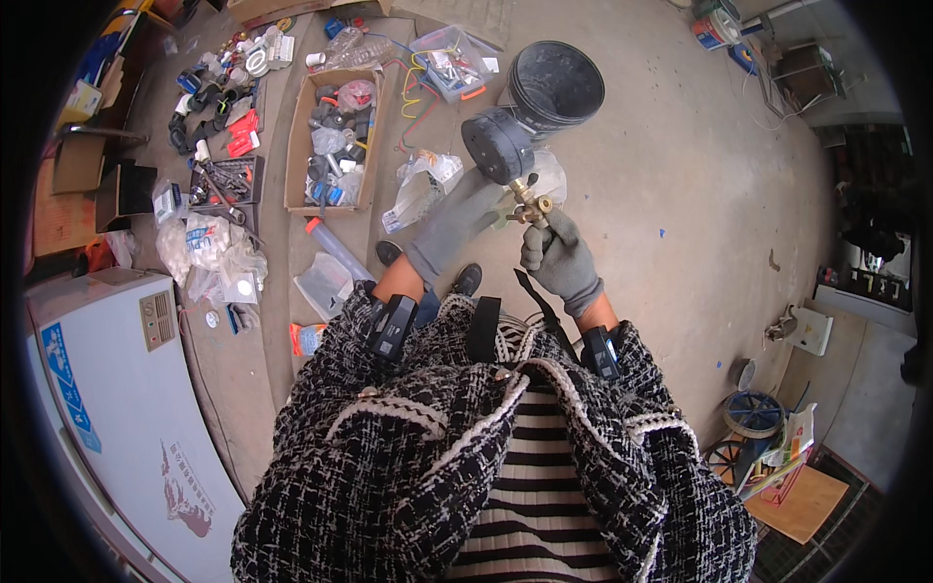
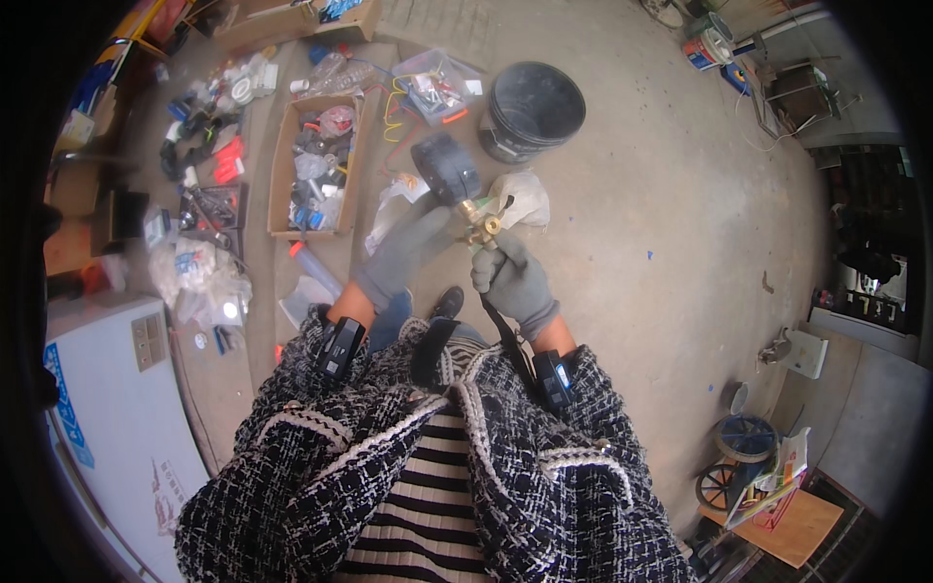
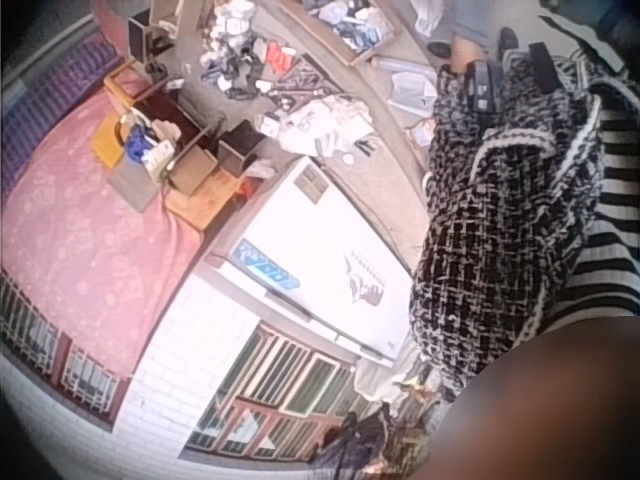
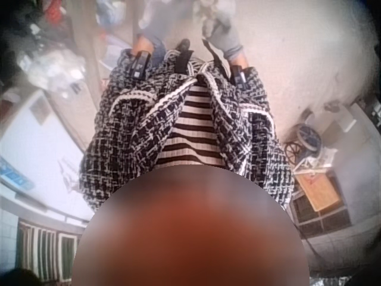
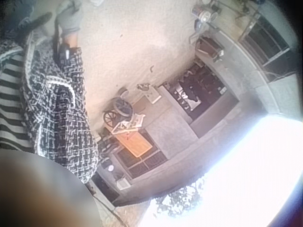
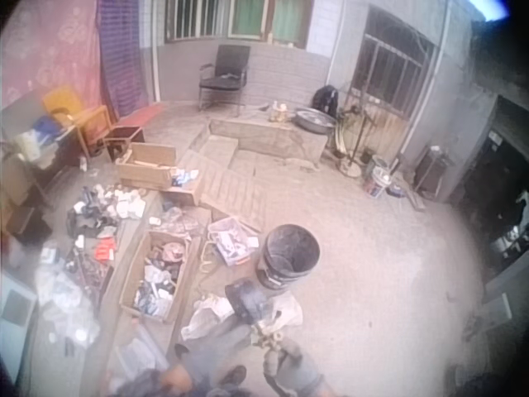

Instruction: The person sorts and organizes hardware items in a cluttered workshop. They pick up a teal plastic flange and place it into a bucket, then gather several plastic bags and put them into a large sack. They walk to a workbench, pick up a small blue packet and a caulking gun, and place them in a box. Finally, they pick up a pressure gauge and a brass valve, inspect them briefly, and place them in the sack.

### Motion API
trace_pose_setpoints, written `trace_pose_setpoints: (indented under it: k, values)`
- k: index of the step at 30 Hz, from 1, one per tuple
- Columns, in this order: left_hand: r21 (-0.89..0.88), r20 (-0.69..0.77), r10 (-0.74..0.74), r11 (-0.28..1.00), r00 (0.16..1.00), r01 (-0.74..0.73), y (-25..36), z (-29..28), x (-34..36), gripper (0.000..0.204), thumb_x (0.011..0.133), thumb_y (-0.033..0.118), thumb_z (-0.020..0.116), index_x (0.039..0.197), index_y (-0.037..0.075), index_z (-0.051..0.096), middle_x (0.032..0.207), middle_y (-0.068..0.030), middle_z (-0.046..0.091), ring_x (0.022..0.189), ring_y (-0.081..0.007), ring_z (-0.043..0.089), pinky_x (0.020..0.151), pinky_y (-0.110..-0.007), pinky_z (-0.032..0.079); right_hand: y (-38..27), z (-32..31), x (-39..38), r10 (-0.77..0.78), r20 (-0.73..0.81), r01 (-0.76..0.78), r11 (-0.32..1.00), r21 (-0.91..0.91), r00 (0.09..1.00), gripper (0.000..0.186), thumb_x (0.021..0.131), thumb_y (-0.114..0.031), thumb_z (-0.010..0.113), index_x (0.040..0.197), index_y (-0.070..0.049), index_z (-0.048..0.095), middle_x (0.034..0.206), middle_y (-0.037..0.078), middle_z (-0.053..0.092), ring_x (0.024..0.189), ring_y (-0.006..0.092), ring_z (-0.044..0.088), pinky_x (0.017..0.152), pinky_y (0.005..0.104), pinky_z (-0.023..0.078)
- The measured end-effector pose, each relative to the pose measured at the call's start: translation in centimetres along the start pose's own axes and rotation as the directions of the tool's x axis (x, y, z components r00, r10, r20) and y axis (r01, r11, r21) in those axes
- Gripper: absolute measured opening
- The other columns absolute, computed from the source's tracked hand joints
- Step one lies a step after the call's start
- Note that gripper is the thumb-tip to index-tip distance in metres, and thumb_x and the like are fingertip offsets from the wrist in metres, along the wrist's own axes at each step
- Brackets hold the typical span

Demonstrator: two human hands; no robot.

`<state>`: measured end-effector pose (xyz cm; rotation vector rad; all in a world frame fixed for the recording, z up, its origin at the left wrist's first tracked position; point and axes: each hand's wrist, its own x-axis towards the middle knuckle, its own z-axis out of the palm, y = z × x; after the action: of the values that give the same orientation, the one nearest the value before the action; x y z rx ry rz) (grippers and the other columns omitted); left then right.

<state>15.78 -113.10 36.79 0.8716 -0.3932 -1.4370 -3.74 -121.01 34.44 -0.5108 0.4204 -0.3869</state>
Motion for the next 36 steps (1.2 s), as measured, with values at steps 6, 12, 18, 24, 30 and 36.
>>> trace_pose_setpoints:
  k: [6,12,18,24,30,36]
  values:
    - [-0.054,0.259,-0.014,0.998,0.966,0.029,-1.8,-0.3,0.6,0.038,0.105,0.025,0.047,0.137,0.004,0.048,0.116,-0.0064,0.057,0.111,-0.0115,0.056,0.089,-0.023,0.049,0.8,0.4,0.6,0.044,0.075,-0.047,0.998,0.036,0.996,0.04,0.103,-0.029,0.034,0.119,0.004,0.051,0.073,0.009,0.054,0.065,0.0193,0.049,0.069,0.0306,0.042]
    - [-0.082,0.142,-0.069,0.993,0.987,0.081,-2.1,0.1,0.2,0.031,0.106,0.027,0.046,0.124,0.003,0.054,0.099,0.0002,0.054,0.088,-0.0068,0.053,0.08,-0.022,0.049,1.2,0.9,0.8,0.082,0.082,-0.09,0.991,0.095,0.993,0.044,0.105,-0.03,0.034,0.119,0.008,0.052,0.073,0.008,0.054,0.063,0.0188,0.049,0.069,0.0298,0.041]
    - [-0.232,0.193,-0.113,0.96,0.975,0.158,-2.0,-0.1,0.3,0.029,0.105,0.026,0.047,0.121,0.003,0.054,0.097,0.0,0.055,0.083,-0.0059,0.054,0.079,-0.021,0.049,1.5,1.1,0.6,0.053,0.091,-0.058,0.997,0.051,0.994,0.04,0.106,-0.024,0.034,0.121,0.008,0.051,0.073,0.007,0.053,0.063,0.0178,0.049,0.067,0.0285,0.041]
    - [-0.012,0.158,-0.001,1.0,0.987,0.003,-2.1,0.1,-0.1,0.028,0.106,0.024,0.044,0.118,0.002,0.057,0.099,-0.001,0.06,0.084,-0.0063,0.055,0.078,-0.02,0.049,1.9,1.3,0.4,0.03,0.048,-0.02,0.981,-0.192,0.998,0.041,0.106,-0.027,0.038,0.122,0.007,0.053,0.075,0.004,0.054,0.065,0.0164,0.051,0.067,0.0269,0.042]
    - [0.285,0.138,0.173,0.936,0.975,-0.206,-2.6,-0.5,0.0,0.026,0.104,0.018,0.047,0.117,0.0,0.061,0.098,-0.0052,0.065,0.087,-0.0111,0.059,0.08,-0.023,0.05,1.0,3.0,0.9,0.174,-0.029,-0.175,0.984,-0.016,0.984,0.04,0.105,-0.031,0.043,0.12,0.005,0.055,0.084,0.005,0.064,0.07,0.0146,0.058,0.067,0.0267,0.047]
    - [0.791,0.178,0.408,0.483,0.896,-0.377,-2.9,-3.1,1.2,0.021,0.097,0.0,0.047,0.111,0.0,0.063,0.098,-0.0072,0.059,0.091,-0.013,0.059,0.078,-0.024,0.05,-1.9,4.0,1.3,-0.142,-0.258,-0.094,0.683,-0.724,0.956,0.03,0.1,-0.024,0.055,0.116,0.001,0.058,0.09,0.005,0.068,0.079,0.0108,0.064,0.068,0.0234,0.05]
